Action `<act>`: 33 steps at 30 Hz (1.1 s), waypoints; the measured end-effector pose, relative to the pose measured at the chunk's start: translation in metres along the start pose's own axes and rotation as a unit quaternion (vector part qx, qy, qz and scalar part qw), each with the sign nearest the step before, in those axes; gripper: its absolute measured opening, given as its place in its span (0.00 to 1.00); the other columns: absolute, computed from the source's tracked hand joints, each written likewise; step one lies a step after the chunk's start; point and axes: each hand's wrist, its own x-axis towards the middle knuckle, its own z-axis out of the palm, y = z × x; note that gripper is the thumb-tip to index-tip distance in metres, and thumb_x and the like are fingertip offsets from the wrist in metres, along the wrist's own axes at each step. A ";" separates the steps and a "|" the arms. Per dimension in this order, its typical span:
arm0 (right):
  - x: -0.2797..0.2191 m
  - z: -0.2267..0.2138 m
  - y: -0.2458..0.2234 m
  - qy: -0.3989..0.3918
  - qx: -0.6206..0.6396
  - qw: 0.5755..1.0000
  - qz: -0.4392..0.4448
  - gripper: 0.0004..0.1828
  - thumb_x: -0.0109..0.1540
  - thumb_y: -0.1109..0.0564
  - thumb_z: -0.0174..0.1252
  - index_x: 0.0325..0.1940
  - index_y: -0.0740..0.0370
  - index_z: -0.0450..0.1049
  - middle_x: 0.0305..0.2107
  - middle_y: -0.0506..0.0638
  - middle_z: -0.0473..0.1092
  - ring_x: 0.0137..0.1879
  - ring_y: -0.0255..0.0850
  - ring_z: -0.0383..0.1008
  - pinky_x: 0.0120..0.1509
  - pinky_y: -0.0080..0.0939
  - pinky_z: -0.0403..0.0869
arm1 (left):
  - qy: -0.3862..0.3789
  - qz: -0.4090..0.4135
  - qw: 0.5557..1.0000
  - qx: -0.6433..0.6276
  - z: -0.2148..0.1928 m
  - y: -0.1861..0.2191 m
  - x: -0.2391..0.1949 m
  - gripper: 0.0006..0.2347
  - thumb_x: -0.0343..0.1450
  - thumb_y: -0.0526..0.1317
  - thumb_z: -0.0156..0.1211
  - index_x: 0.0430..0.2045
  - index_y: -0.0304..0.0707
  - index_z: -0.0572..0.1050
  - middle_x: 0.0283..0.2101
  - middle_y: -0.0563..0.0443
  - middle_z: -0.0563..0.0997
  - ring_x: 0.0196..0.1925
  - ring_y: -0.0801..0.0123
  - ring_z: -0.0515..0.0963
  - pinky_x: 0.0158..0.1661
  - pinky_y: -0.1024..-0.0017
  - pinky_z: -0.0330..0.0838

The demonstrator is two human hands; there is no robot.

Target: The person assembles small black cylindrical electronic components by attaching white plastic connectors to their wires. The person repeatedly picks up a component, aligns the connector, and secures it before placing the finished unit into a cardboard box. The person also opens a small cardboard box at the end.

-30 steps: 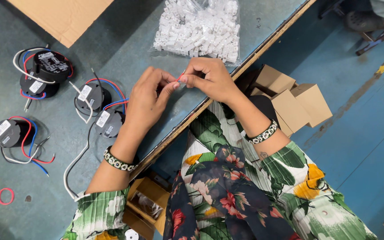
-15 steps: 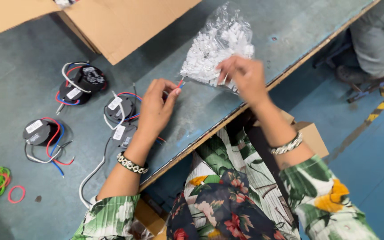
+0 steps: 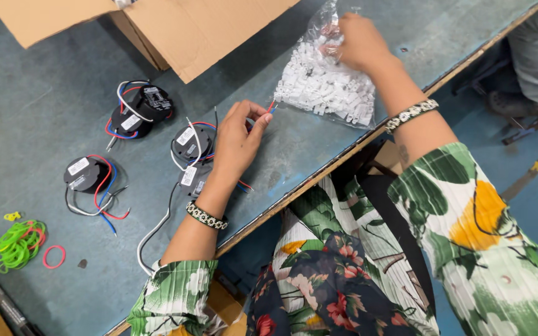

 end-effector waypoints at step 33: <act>-0.032 0.003 -0.040 0.220 0.198 0.954 -0.056 0.13 0.58 0.73 0.66 0.44 0.65 0.75 0.47 0.55 0.67 0.42 0.39 0.75 0.48 0.37 0.75 | -0.032 -0.017 0.999 0.007 0.003 0.001 0.000 0.07 0.72 0.39 0.66 0.33 0.33 0.77 0.35 0.47 0.79 0.30 0.68 0.77 0.32 0.70 0.70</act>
